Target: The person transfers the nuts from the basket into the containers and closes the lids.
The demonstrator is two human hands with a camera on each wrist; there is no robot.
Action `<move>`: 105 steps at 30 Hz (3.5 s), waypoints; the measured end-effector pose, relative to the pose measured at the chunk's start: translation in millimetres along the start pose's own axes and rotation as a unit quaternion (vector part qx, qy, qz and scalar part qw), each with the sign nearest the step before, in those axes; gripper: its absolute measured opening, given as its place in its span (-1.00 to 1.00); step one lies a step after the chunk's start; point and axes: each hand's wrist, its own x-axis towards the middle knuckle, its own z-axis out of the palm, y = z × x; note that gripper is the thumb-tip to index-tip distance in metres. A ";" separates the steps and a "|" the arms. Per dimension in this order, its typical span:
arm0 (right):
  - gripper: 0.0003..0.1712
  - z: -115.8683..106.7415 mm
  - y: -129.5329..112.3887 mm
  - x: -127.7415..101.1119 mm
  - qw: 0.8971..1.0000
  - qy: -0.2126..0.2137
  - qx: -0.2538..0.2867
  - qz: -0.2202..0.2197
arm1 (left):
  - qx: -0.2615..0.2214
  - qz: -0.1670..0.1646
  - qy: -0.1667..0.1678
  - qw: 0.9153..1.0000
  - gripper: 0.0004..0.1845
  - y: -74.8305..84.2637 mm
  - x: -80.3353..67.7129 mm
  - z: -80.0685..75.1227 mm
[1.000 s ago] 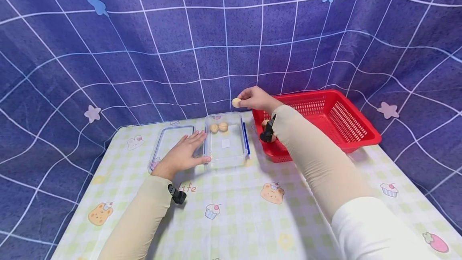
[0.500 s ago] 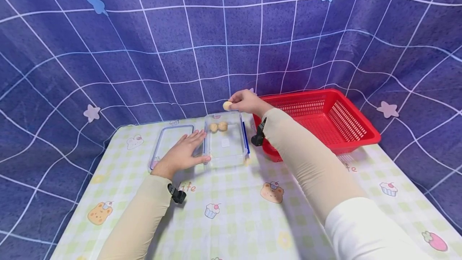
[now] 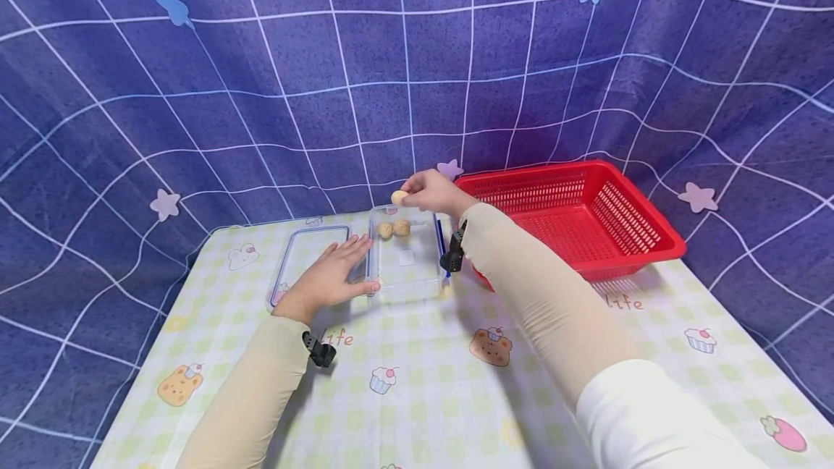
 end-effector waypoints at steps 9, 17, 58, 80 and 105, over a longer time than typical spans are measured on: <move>-0.73 18.6 -0.6 3.4 1.000 0.014 -0.022 0.014 | -0.002 0.001 0.003 1.000 0.05 -0.3 -0.8 -1.1; -0.68 31.9 -1.1 6.1 0.997 0.031 -0.063 0.016 | -0.005 0.006 0.009 1.000 0.05 1.4 -1.6 -2.5; -0.60 90.2 15.0 0.6 0.985 0.033 -0.146 0.081 | -0.003 0.010 0.015 1.000 0.05 -4.3 -0.6 3.5; -0.78 104.9 21.1 0.8 0.982 0.035 -0.158 0.100 | 0.000 0.011 0.014 1.000 0.08 -3.7 -0.6 4.1; -0.64 102.4 18.2 1.9 0.975 0.052 -0.192 0.095 | -0.001 0.011 0.015 1.000 0.08 0.6 -2.2 -0.7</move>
